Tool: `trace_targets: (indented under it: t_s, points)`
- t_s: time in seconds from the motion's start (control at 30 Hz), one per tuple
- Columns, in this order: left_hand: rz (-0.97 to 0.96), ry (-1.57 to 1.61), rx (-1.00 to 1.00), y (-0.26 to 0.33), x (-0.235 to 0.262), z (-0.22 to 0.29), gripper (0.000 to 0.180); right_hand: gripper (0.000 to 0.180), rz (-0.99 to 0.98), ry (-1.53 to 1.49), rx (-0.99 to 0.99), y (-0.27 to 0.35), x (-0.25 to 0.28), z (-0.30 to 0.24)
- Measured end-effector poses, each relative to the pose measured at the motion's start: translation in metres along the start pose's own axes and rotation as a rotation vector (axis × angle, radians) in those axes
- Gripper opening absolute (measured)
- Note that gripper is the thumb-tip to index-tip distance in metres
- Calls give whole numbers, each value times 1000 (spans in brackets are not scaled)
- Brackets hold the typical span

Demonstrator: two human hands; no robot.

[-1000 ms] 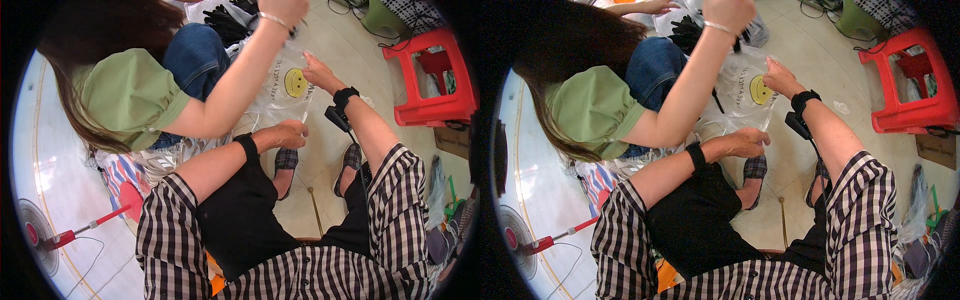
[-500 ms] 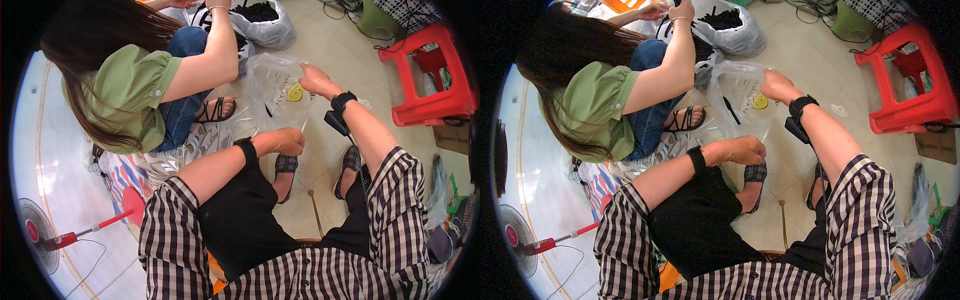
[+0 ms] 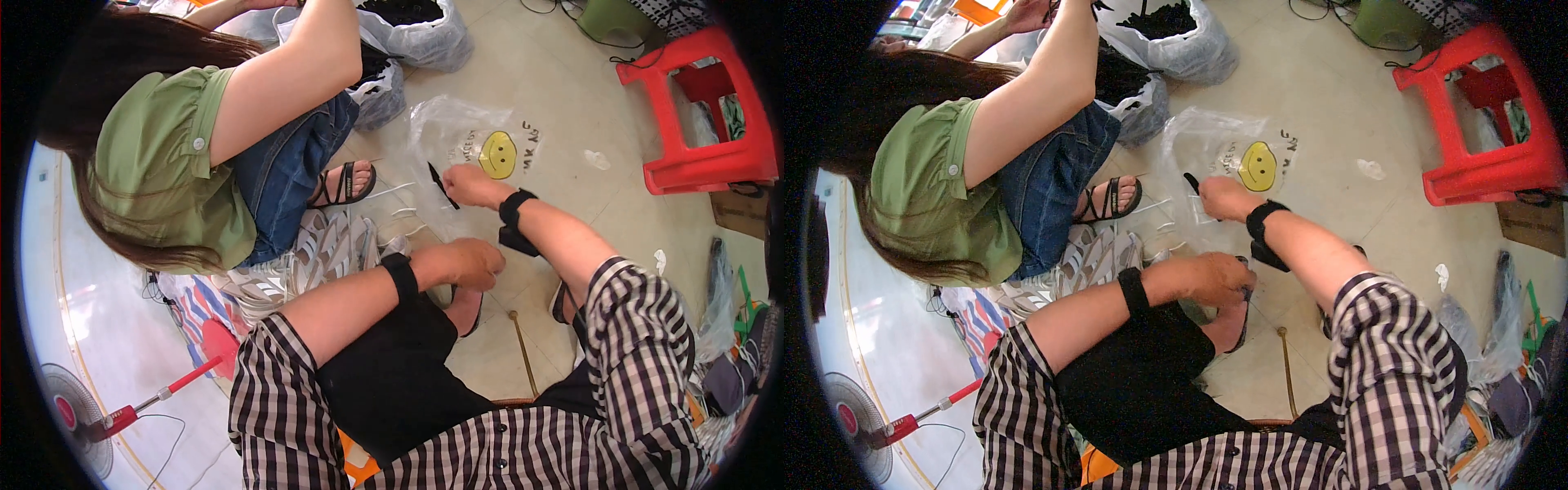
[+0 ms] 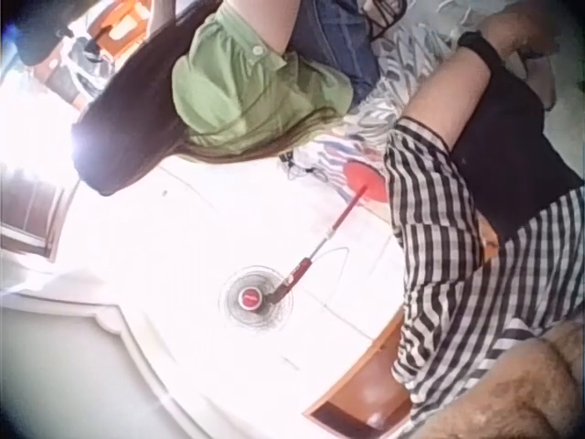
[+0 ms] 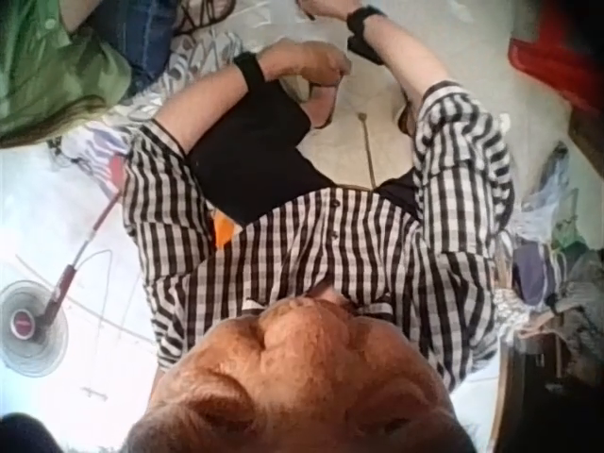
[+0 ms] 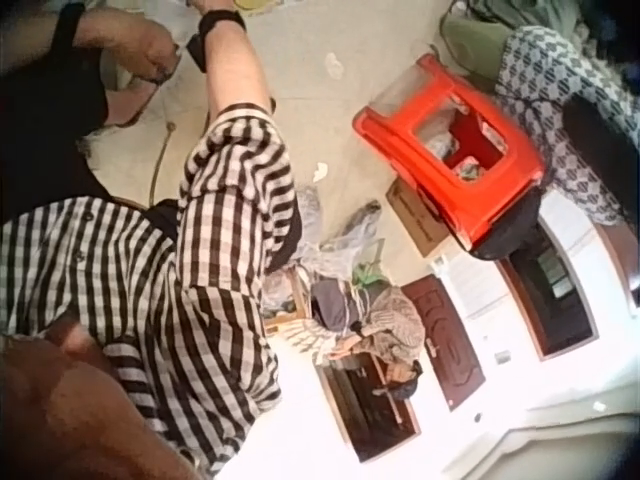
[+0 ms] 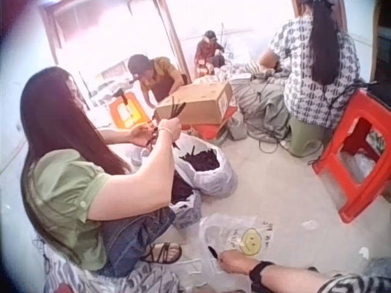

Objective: Sorting and packing black shoe straps into plastic bags.

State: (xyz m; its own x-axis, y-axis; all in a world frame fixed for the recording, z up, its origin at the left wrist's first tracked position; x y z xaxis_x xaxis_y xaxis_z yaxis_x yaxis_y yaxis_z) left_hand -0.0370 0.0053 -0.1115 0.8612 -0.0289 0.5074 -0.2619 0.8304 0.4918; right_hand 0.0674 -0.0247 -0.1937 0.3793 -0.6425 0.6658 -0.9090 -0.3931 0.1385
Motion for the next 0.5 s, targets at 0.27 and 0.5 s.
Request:
trace_targets:
  t_s: [0.27,0.5]
  points:
    - [-45,-20,-69,9,-28,-14,28,9,133,271,-118,-16,-103,47]
    - [-130,48,-163,-16,-15,14,29,11,352,-147,105,-4,-198,173]
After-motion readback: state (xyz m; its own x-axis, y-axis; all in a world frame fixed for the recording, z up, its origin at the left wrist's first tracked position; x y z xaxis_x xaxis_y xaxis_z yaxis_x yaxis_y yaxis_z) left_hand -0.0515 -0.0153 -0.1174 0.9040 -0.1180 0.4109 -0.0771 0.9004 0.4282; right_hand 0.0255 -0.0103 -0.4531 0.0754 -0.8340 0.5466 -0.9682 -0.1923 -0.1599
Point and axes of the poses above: each hand's wrist, its own y-axis away from the middle knuckle, its own x-axis out of the back of the hand, z = x × y, the point moved 5 cm from there along -y, towards the middle knuckle, and after that the axes turned 11 degrees about z, right-handed, at the moved point
